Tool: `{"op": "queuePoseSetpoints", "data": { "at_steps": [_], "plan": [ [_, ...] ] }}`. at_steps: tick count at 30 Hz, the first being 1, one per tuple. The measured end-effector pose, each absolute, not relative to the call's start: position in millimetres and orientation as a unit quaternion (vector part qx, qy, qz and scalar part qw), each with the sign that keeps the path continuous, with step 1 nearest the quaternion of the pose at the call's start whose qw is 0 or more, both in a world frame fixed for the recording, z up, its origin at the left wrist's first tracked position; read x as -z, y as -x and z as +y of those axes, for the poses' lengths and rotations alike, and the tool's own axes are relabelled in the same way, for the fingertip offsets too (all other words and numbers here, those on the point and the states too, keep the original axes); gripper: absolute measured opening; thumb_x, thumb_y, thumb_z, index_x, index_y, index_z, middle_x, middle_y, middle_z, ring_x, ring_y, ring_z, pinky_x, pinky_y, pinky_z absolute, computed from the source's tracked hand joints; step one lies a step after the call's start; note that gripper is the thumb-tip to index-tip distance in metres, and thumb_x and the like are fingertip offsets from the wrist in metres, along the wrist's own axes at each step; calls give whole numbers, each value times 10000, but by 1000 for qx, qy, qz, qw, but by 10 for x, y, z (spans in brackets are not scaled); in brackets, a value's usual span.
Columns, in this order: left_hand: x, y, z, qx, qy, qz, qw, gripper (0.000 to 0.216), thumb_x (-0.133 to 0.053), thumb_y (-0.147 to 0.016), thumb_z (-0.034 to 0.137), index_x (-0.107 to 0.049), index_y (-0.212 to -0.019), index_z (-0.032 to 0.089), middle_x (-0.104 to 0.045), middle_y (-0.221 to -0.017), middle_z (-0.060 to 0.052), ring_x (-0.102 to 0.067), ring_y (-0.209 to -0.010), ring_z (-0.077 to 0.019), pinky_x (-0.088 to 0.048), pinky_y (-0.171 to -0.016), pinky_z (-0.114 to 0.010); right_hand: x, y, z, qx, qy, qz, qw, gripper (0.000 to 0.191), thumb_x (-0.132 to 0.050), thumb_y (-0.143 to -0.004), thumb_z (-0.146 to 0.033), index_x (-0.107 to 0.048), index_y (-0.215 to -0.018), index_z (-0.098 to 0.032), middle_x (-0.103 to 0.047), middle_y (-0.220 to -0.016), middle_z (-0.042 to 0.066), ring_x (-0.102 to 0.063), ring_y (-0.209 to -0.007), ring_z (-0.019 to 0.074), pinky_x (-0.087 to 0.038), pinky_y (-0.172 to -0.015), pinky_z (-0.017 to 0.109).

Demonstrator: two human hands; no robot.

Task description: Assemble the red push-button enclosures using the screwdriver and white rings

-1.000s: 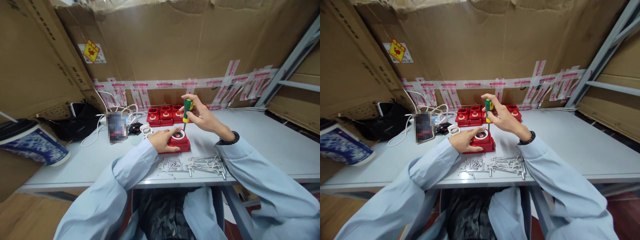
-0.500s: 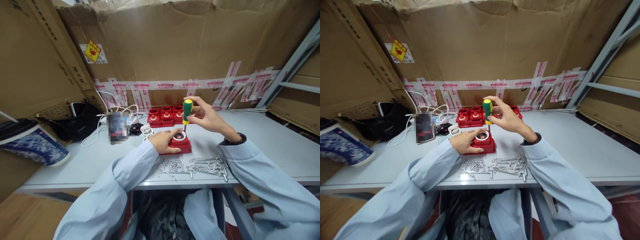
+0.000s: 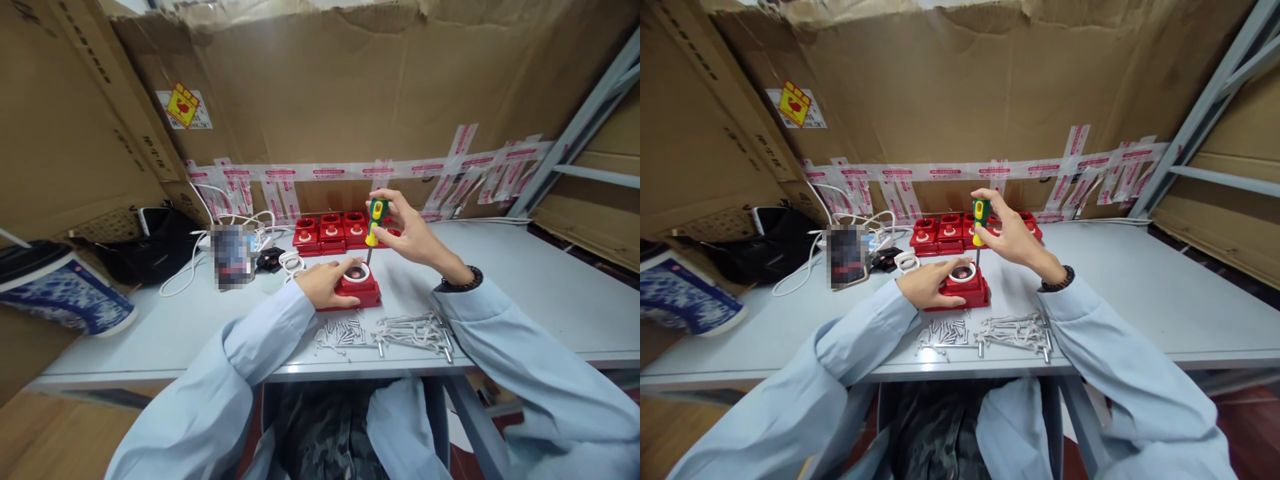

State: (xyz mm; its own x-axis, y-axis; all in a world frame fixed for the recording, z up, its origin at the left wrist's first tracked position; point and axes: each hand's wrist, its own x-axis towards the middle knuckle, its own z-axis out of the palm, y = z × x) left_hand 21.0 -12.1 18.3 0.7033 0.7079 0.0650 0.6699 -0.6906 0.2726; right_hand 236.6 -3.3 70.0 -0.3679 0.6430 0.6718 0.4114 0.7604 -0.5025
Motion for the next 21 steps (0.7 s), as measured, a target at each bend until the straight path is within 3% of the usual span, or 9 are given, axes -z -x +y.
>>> {"op": "queuePoseSetpoints", "data": {
  "at_steps": [4, 10, 14, 18, 21],
  "plan": [
    [-183, -212, -125, -84, -914, 379, 113, 829, -586, -734, 611, -249, -1418, 287, -568, -1287, -88, -588, -1126, -301, -455, -900, -349, -765, -2373, -64, -217, 288, -823, 438, 449, -589, -815, -248, -441, -1238, -258, -612, -994, 34, -617, -916, 180, -526, -815, 359],
    [-192, -213, -129, -81, -915, 379, 115, 815, -587, -734, 604, -262, -1411, 287, -569, -1287, -85, -580, -1137, -300, -449, -910, -353, -688, -2225, -51, -86, 349, -786, 502, 452, -713, -726, -309, -484, -1111, -244, -537, -795, -23, -537, -647, 128, -511, -624, 301],
    [-194, -211, -132, -78, -915, 380, 111, 822, -583, -741, 599, -246, -1420, 282, -568, -1288, -90, -576, -1144, -301, -446, -916, -358, -644, -2198, -56, -58, 348, -791, 500, 446, -676, -765, -317, -457, -1148, -249, -556, -938, 15, -565, -765, 156, -526, -717, 352],
    [-195, -211, -138, -76, -915, 380, 108, 828, -574, -747, 607, -234, -1427, 280, -563, -1295, -93, -576, -1144, -303, -444, -918, -358, -692, -2306, -104, -187, 302, -833, 424, 591, -551, -858, -270, -275, -1379, -301, -555, -1115, 54, -595, -973, 186, -521, -835, 401],
    [-194, -212, -137, -75, -915, 381, 109, 827, -569, -747, 618, -232, -1427, 290, -567, -1290, -86, -584, -1131, -302, -450, -901, -356, -741, -2372, -118, -260, 266, -849, 374, 611, -551, -856, -258, -256, -1389, -301, -595, -1037, 41, -609, -963, 178, -531, -817, 370]
  ]
}}
